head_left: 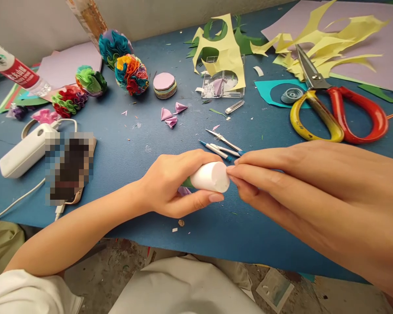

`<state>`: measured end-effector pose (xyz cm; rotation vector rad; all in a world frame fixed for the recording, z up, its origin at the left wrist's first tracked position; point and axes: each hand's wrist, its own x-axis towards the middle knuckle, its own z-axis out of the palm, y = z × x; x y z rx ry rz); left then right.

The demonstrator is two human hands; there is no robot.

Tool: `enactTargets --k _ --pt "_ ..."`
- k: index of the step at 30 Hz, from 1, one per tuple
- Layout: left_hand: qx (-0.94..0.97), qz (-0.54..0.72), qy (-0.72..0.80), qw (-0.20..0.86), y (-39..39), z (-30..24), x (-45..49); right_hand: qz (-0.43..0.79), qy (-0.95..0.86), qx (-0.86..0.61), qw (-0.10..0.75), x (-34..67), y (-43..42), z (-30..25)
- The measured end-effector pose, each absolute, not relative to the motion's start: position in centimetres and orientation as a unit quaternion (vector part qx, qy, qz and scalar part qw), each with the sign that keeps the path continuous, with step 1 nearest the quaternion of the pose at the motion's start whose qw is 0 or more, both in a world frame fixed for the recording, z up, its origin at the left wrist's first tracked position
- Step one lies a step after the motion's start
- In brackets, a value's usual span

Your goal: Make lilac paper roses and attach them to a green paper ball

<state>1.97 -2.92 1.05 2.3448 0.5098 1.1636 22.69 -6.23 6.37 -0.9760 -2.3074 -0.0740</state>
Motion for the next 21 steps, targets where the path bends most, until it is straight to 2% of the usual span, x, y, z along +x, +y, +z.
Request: enactTargets --k 9,21 --pt "0.858 0.427 0.175 0.225 -2.9 1.0 2.1 -0.036 -0.891 -0.368 0.262 22.2 -5.5 6.3" --pt "0.856 0.421 0.176 0.241 -2.8 1.0 1.9 -0.093 -0.864 -0.400 0.292 22.0 -5.6 6.3"
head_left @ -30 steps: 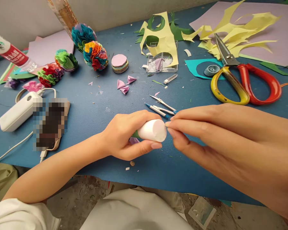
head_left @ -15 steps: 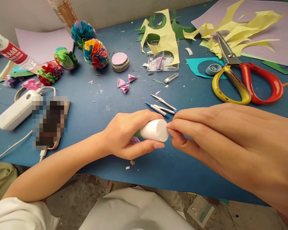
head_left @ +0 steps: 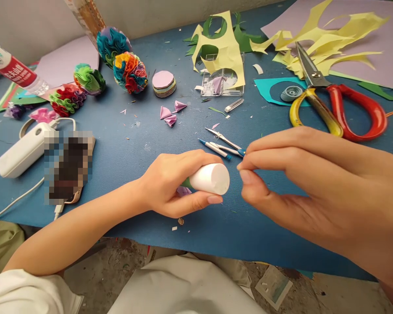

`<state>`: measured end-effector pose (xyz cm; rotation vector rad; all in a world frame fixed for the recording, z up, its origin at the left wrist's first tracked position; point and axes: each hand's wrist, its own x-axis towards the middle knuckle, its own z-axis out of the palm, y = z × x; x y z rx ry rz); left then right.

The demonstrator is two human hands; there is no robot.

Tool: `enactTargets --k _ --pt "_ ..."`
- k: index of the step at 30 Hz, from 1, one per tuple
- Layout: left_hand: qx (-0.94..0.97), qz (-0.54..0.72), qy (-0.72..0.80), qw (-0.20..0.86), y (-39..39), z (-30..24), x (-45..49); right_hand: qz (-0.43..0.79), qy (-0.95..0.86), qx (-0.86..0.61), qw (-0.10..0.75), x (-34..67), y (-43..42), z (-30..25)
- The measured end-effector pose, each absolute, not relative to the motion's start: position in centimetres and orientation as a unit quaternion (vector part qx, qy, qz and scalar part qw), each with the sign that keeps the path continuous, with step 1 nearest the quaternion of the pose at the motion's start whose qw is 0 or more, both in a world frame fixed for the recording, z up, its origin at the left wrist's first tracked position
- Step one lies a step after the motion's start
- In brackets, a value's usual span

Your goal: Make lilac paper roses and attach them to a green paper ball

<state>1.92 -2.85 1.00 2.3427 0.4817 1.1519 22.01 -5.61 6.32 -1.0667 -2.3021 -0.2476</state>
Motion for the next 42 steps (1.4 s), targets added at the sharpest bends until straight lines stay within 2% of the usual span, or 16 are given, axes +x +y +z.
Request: enactTargets --k 4,9,12,26,42 --pt "0.855 0.425 0.156 0.252 -2.72 0.90 1.83 -0.041 -0.874 -0.381 0.298 22.10 -5.20 6.31" --pt "0.853 0.436 0.138 0.252 -2.61 0.73 1.86 0.162 -0.857 -0.391 0.294 22.14 -5.00 6.54" --pt "0.855 0.428 0.142 0.255 -2.63 0.78 1.86 0.211 -0.831 -0.418 0.300 21.99 -5.21 6.77" --pt "0.866 0.414 0.152 0.233 -2.72 0.87 1.93 0.159 -0.840 -0.439 0.278 21.83 -5.47 6.63" --pt "0.864 0.416 0.144 0.244 -2.72 0.76 1.87 0.204 -0.823 -0.442 0.294 21.65 -5.60 6.74"
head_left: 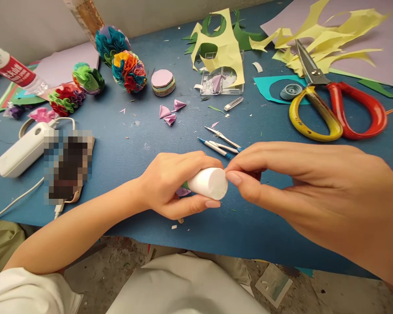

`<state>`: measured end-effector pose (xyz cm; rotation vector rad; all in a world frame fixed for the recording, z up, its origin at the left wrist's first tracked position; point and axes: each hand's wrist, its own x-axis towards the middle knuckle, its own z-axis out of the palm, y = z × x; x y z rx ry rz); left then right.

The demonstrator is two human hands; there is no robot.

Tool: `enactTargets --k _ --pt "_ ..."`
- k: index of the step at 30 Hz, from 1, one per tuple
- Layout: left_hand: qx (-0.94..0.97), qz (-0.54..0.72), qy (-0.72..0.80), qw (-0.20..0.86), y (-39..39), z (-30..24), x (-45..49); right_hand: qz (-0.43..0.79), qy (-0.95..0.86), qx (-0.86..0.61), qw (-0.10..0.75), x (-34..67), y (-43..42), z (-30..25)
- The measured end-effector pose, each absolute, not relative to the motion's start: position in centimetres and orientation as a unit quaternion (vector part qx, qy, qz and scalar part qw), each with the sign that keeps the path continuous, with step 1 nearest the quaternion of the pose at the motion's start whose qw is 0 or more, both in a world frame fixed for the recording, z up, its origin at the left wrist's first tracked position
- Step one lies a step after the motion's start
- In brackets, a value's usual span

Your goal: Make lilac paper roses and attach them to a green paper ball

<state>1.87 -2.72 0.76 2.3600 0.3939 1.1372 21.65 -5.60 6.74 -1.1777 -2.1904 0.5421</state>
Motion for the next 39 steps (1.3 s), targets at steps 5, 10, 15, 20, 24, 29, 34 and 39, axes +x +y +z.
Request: enactTargets --k 5,10,15,20,24,29,34,39 --pt "0.863 0.417 0.143 0.245 -2.7 0.8 1.9 0.203 -0.818 -0.449 0.295 21.5 -5.6 6.5" --pt "0.865 0.413 0.143 0.246 -2.8 0.8 1.7 0.222 -0.813 -0.443 0.306 21.4 -5.5 6.3" --pt "0.863 0.415 0.150 0.247 -2.8 0.8 1.6 0.229 -0.815 -0.433 0.310 21.6 -5.7 6.5" --pt "0.868 0.406 0.152 0.243 -2.8 0.9 1.6 0.200 -0.823 -0.429 0.314 21.7 -5.7 6.6" --pt "0.875 0.397 0.157 0.228 -2.9 1.0 1.7 0.140 -0.842 -0.414 0.316 21.7 -5.6 6.0" --pt "0.881 0.385 0.166 0.220 -3.1 1.0 1.8 0.056 -0.855 -0.422 0.295 21.7 -6.0 5.6" --pt "0.882 0.386 0.167 0.213 -3.1 1.1 1.9 0.016 -0.863 -0.416 0.287 21.8 -6.2 5.7" --pt "0.880 0.388 0.171 0.213 -3.1 1.0 1.9 0.004 -0.861 -0.425 0.281 21.8 -6.2 5.8"
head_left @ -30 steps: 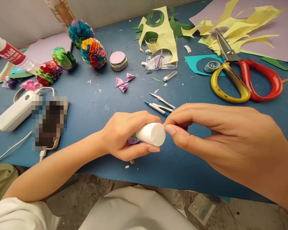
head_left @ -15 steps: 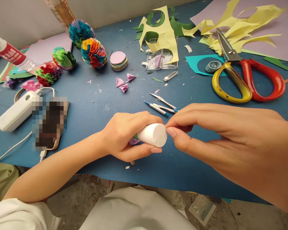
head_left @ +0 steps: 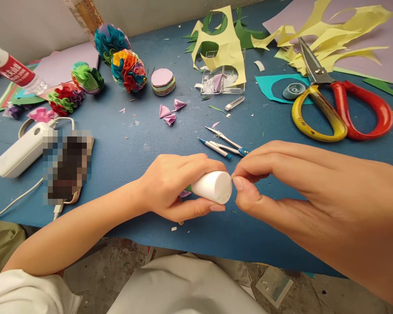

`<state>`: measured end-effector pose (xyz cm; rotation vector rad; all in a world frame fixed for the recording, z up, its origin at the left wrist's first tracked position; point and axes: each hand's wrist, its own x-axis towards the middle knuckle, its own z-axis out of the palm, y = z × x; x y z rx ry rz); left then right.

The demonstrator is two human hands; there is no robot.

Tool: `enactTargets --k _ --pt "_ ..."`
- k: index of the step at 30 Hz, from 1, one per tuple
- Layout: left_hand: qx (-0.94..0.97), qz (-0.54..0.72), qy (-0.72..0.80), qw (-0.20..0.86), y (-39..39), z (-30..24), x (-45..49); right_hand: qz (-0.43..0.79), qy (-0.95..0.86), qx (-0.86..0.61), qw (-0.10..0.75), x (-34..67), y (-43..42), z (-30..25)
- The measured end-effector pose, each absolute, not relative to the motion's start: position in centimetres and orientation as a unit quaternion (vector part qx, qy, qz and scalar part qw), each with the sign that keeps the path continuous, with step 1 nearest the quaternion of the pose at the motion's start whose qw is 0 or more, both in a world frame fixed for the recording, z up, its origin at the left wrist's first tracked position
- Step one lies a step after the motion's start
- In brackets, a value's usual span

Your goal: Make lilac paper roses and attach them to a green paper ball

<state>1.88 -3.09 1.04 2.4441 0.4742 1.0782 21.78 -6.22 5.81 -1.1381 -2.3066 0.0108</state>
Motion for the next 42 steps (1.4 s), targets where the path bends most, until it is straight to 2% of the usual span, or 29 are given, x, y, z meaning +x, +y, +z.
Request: enactTargets --k 9,16,26,37,42 --pt "0.875 0.396 0.171 0.219 -3.1 1.0 1.9 0.037 -0.825 -0.472 0.310 21.6 -6.4 6.9" --pt "0.847 0.465 0.132 0.220 -2.5 0.8 1.8 0.131 -0.852 -0.397 0.316 22.5 -5.2 5.5" --pt "0.827 0.507 0.140 0.199 -2.4 0.7 1.7 0.233 -0.842 -0.377 0.308 22.0 -4.6 5.7" --pt "0.827 0.505 0.156 0.190 -2.5 1.0 1.6 0.227 -0.840 -0.356 0.342 22.0 -4.5 5.9" --pt "0.827 0.493 0.223 0.156 -2.9 1.3 1.9 0.163 -0.833 -0.371 0.378 21.5 -5.0 6.2"
